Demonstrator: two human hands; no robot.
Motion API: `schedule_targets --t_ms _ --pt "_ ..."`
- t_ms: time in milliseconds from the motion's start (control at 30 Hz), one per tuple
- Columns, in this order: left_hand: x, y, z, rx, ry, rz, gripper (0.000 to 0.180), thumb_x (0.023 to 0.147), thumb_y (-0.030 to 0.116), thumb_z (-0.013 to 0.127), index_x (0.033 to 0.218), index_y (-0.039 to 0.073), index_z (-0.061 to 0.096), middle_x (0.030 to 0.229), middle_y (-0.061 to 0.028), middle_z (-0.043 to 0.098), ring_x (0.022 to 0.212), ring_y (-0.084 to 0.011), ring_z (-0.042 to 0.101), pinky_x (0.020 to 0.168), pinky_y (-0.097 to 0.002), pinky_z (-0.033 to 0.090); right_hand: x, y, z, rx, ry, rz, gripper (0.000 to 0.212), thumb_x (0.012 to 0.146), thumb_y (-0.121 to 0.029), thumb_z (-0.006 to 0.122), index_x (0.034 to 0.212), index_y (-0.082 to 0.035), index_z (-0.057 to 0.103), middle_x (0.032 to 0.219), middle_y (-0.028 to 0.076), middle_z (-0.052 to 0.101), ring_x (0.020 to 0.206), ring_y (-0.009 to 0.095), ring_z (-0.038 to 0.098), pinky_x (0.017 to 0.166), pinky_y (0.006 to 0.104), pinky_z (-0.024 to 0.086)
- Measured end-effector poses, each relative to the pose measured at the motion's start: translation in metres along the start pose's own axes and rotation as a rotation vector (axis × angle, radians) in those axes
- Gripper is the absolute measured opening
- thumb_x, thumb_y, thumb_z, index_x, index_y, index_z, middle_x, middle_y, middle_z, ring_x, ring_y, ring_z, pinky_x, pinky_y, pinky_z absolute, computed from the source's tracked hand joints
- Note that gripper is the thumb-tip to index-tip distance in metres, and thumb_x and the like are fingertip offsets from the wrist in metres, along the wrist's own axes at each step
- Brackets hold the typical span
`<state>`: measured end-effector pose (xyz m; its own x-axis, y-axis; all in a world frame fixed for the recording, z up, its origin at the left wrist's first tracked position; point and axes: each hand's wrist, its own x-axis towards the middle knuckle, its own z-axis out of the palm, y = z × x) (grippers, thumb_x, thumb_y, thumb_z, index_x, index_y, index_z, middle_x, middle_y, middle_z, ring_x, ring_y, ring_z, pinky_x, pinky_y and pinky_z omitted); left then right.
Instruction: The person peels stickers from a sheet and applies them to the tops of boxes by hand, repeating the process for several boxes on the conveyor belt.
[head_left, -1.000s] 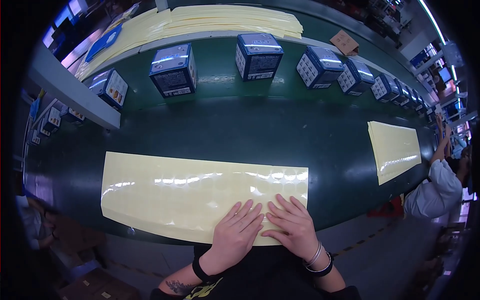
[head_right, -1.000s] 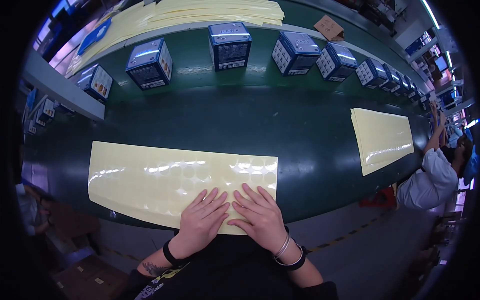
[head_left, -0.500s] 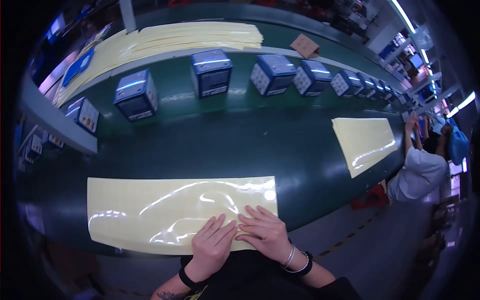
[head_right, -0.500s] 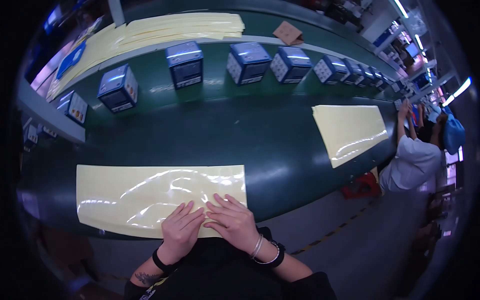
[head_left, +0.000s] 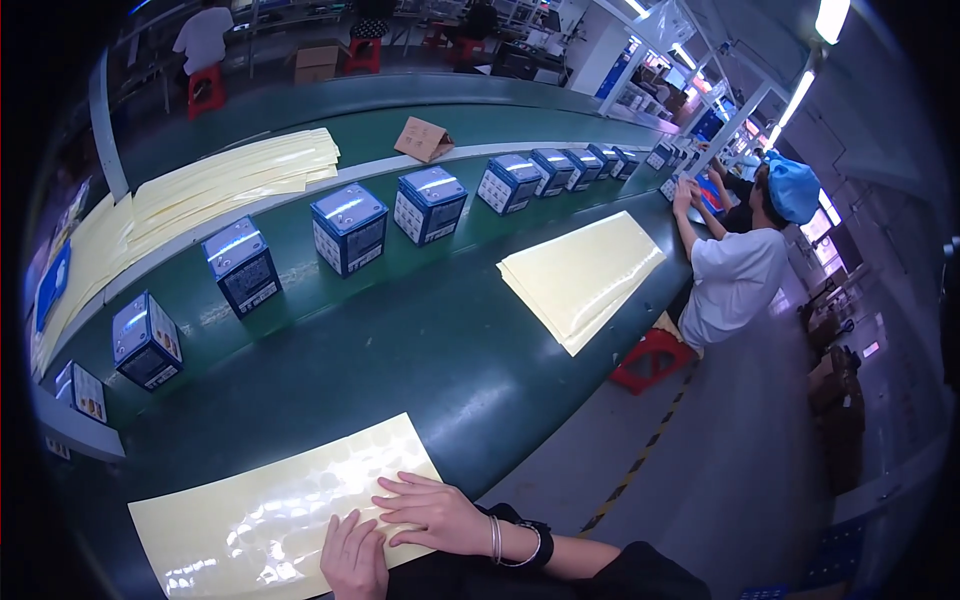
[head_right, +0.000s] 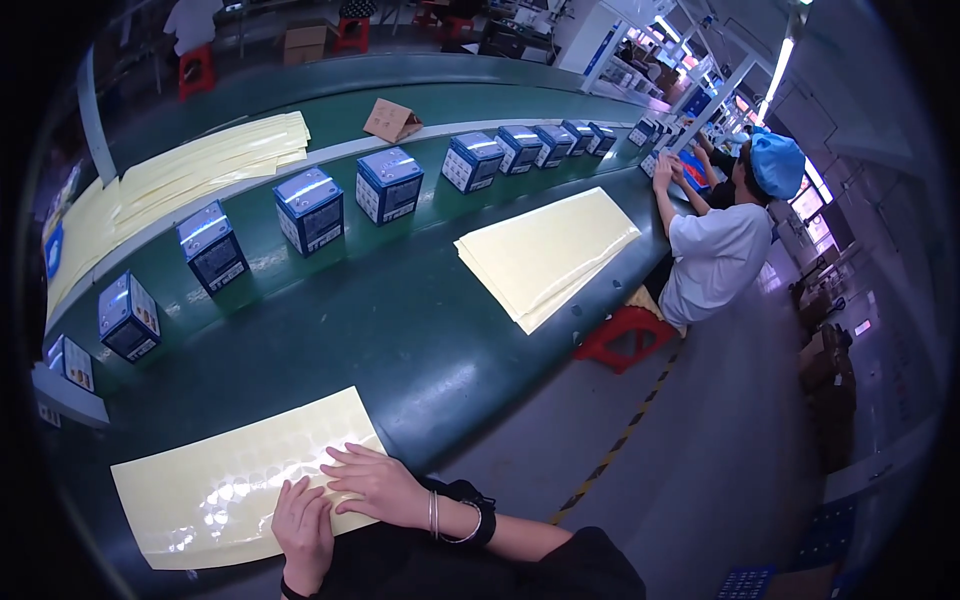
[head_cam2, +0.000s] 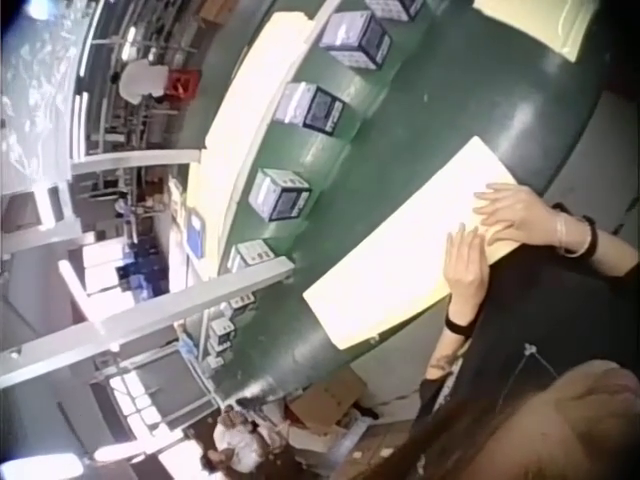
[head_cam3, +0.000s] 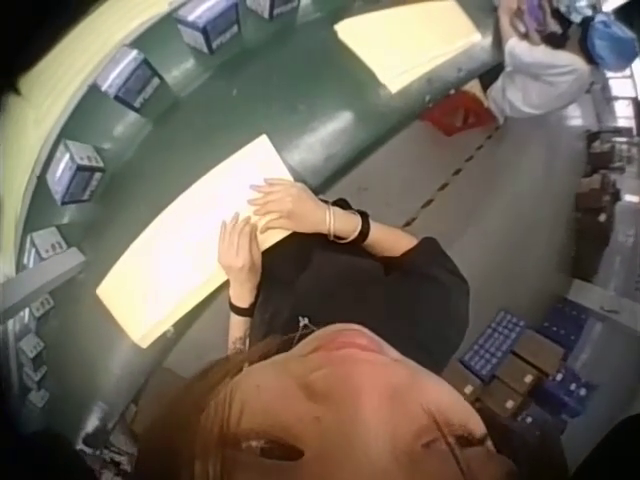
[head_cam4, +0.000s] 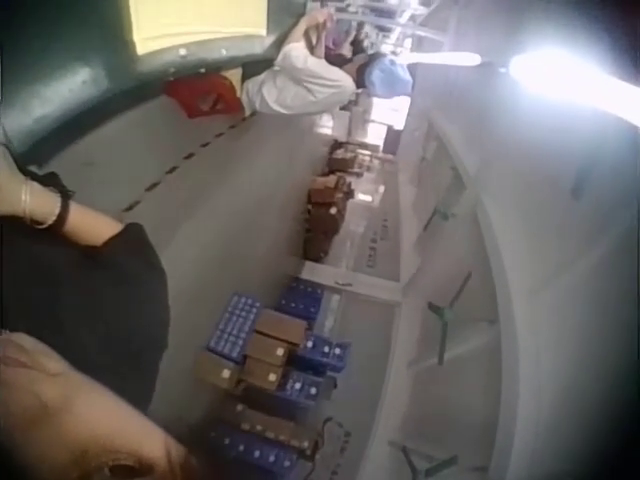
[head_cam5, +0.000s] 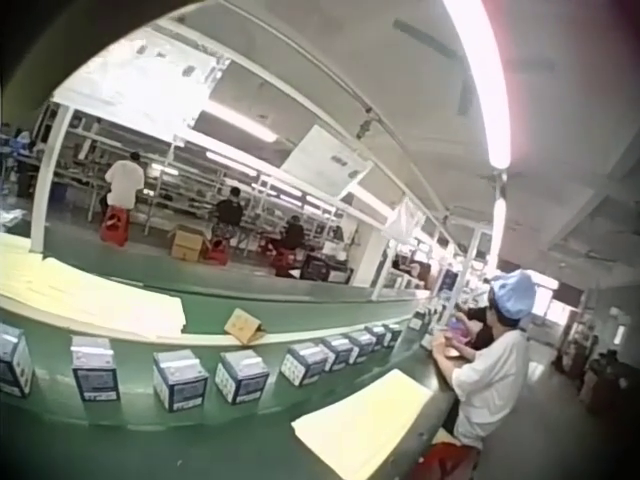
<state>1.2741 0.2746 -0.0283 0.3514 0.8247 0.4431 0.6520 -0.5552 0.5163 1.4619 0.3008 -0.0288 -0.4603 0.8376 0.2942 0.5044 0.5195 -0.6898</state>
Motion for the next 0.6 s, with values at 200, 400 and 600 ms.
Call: schedule_targets --t_ms 200,400,600 --pt "0.009 0.009 0.002 0.064 -0.003 -0.093 0.019 0.074 -0.002 0.065 0.093 -0.001 0.065 0.102 -0.0147 0.065 0.104 -0.0362 0.061 0.094 -0.0501 0.045 0.005 -0.005 -0.006 -0.124 -0.035 0.013 0.047 0.078 -0.033 0.068 0.115 -0.003 0.061 0.131 0.01 0.053 0.127 0.024 0.045 0.106 0.0388 0.036" --pt "0.007 0.003 0.004 0.04 -0.02 0.016 0.016 0.073 -0.001 0.066 0.09 -0.001 0.066 0.1 -0.0133 0.066 0.099 -0.0357 0.063 0.091 -0.0481 0.047 -0.005 0.001 -0.002 -0.115 -0.003 0.003 0.043 0.079 -0.031 0.068 0.111 -0.003 0.063 0.129 0.009 0.055 0.127 0.025 0.046 0.104 0.0381 0.038" --pt "0.005 0.004 0.009 0.05 0.039 0.124 0.014 0.073 -0.001 0.067 0.087 0.0 0.066 0.095 -0.0111 0.067 0.098 -0.0352 0.064 0.089 -0.0483 0.048 -0.007 0.006 -0.006 -0.054 0.033 0.007 0.037 0.08 -0.03 0.068 0.107 -0.004 0.065 0.125 0.007 0.058 0.126 0.024 0.047 0.102 0.0382 0.039"
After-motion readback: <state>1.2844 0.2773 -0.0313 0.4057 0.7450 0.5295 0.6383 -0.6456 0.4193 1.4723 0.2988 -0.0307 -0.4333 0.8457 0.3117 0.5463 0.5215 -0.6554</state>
